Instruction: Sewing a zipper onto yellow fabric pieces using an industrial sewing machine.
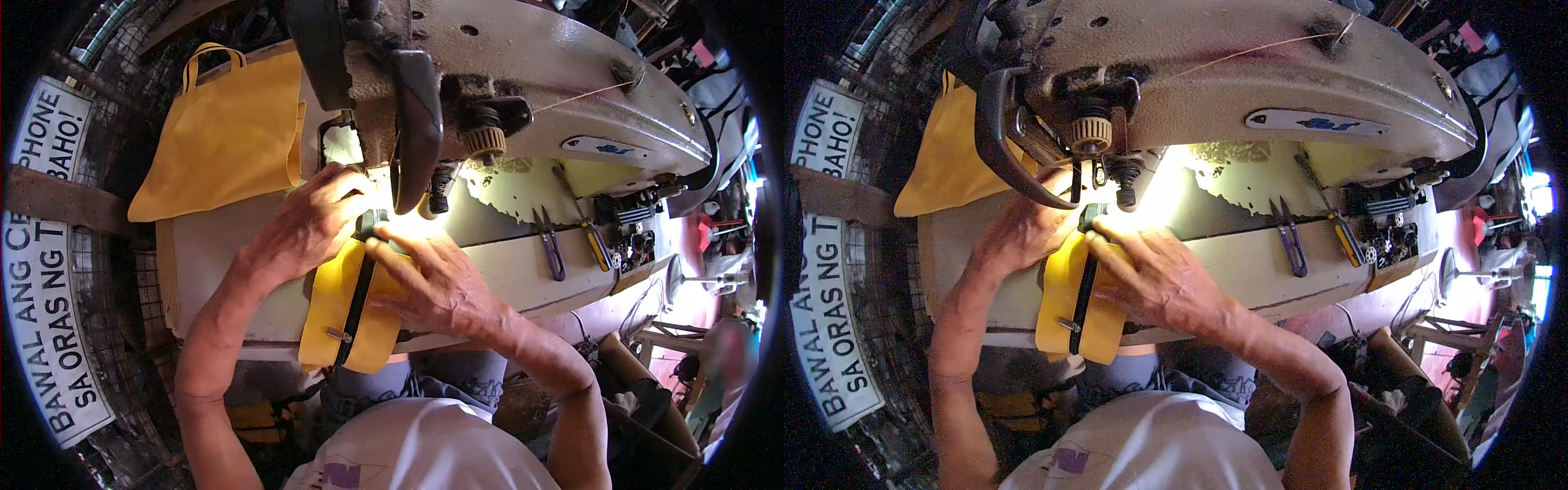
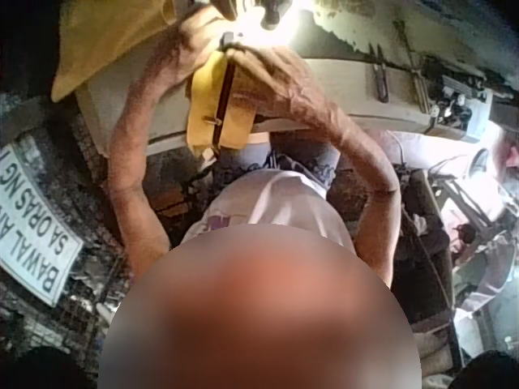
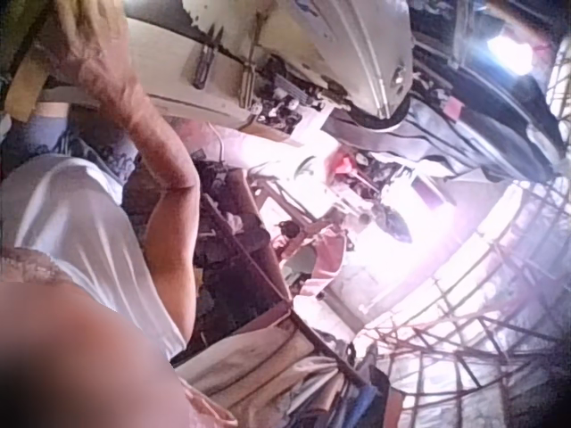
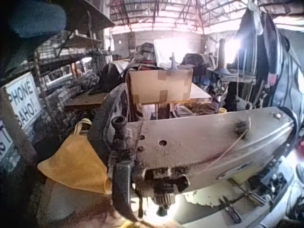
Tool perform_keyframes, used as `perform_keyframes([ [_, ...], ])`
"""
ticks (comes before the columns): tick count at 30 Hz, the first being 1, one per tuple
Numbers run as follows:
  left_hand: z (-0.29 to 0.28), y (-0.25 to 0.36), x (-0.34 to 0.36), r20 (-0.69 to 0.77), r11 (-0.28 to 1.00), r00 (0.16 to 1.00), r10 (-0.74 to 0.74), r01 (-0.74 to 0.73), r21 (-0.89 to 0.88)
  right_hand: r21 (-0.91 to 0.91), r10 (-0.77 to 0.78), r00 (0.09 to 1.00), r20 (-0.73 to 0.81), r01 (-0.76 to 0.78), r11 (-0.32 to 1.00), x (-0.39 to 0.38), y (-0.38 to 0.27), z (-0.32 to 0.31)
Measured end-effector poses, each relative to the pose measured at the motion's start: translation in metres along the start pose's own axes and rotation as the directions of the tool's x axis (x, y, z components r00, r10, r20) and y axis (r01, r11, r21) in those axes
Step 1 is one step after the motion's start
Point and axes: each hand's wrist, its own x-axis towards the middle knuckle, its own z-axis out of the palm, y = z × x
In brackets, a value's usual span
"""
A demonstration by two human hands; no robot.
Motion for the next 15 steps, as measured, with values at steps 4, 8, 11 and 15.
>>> perform_keyframes([
  [4, 0.005, -0.005, -0.005, -0.051, 0.993, 0.996, -0.08, 0.075, -0.089, -0.001, 0.107, 0.994, 0.031, -0.107, 0.994, 0.001, -0.003, -0.002],
  [8, 0.008, -0.016, -0.007, -0.015, 0.98, 0.994, -0.107, 0.103, -0.171, -0.06, 0.105, 0.991, 0.085, -0.1, 0.993, 0.004, -0.003, -0.004],
  [11, 0.01, -0.018, -0.011, 0.008, 0.984, 0.993, -0.12, 0.12, -0.13, -0.073, 0.095, 0.99, 0.107, -0.088, 0.993, 0.005, -0.002, -0.005],
  [15, 0.013, -0.02, -0.011, -0.022, 0.989, 0.998, -0.058, 0.055, -0.14, -0.07, 0.098, 0.986, 0.133, -0.089, 0.994, 0.005, -0.002, -0.006],
])
